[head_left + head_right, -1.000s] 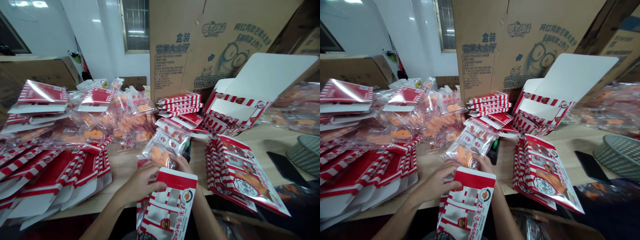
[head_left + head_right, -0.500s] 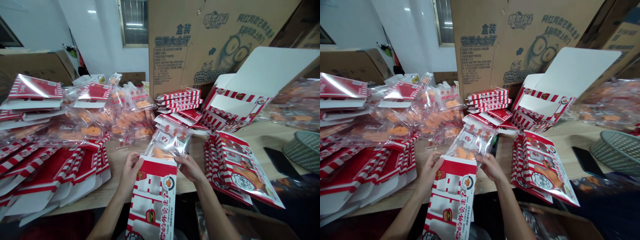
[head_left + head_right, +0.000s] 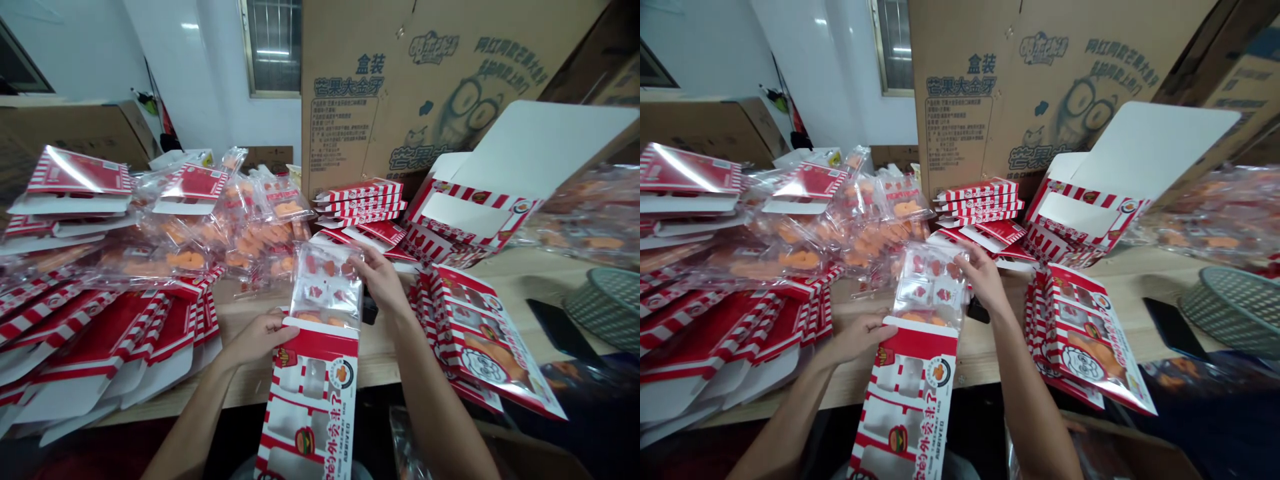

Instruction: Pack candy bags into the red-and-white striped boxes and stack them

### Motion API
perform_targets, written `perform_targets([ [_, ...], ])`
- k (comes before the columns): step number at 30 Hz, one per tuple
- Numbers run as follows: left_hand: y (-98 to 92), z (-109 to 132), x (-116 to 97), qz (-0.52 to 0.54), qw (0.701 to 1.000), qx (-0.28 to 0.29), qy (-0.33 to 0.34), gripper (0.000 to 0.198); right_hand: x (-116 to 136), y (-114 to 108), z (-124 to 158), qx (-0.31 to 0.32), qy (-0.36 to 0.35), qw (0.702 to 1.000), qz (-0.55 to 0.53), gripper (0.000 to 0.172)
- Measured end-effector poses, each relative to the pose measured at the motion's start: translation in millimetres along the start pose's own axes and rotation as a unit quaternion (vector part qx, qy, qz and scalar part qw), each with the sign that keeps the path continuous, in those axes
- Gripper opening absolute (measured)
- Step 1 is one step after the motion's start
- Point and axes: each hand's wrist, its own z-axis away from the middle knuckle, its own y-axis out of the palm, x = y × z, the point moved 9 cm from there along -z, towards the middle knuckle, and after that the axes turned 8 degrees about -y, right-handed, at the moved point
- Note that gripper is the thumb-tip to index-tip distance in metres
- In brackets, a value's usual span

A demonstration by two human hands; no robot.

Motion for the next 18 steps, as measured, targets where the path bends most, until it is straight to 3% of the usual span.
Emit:
perform_targets([
  [4,-10.3,2,20,0.042,0.996,-0.082,0.007,0.027,-15,4,10,0.069,0.062,0.996,0.015,0.029],
  [9,-25.9,6,35,0.087,0.976,-0.194,0.041,0.031,-45,33,68,0.206,0.147,0.967,0.016,0.021],
  [14,-17.2,9,41,0.115,0.972,-0.203,0.026,0.033,-62,49,115,0.259,0.209,0.943,0.006,0.025],
  [18,-16.3,3,51,0.121,0.97,-0.209,-0.005,0.036,-72,45,120,0.243,0.229,0.942,0.019,0.023],
])
